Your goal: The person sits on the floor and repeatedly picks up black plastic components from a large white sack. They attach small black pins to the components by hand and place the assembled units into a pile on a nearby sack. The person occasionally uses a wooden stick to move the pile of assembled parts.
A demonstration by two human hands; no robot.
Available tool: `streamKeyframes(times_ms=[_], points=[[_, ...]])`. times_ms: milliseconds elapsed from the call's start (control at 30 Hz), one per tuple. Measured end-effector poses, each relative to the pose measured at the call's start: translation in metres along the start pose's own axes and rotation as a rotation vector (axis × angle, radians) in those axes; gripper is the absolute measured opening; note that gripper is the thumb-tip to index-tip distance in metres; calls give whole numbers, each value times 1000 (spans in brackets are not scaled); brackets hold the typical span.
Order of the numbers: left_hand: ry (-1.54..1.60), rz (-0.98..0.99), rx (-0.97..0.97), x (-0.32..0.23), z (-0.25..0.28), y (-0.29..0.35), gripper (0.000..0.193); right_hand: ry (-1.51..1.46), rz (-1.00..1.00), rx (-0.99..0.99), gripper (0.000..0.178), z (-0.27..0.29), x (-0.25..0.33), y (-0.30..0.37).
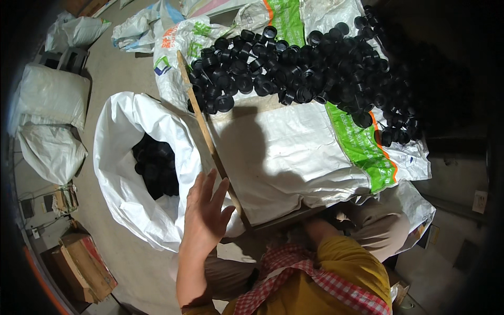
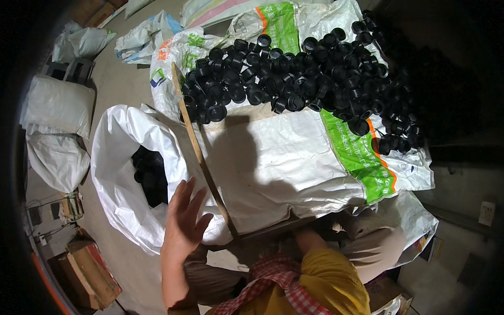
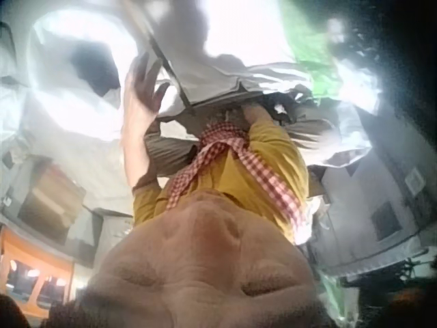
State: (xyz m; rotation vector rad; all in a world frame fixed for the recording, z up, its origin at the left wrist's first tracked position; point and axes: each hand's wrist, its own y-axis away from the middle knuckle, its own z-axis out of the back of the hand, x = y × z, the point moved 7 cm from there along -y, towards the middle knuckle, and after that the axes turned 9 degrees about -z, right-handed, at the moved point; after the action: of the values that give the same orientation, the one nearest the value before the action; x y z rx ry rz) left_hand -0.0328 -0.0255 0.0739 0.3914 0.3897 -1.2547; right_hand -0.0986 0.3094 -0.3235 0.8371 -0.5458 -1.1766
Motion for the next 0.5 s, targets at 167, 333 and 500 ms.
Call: streamKeyframes(times_ms=[167, 333, 500], points=[[-49, -92, 2, -4, -11, -7, 55, -442, 429, 149, 50, 29, 53, 93], [5, -180, 21, 1, -34, 1, 52, 59, 487, -180, 29, 134, 24, 183], [56, -184, 73, 26, -89, 1, 52, -631, 345, -821, 24, 286, -88, 330]])
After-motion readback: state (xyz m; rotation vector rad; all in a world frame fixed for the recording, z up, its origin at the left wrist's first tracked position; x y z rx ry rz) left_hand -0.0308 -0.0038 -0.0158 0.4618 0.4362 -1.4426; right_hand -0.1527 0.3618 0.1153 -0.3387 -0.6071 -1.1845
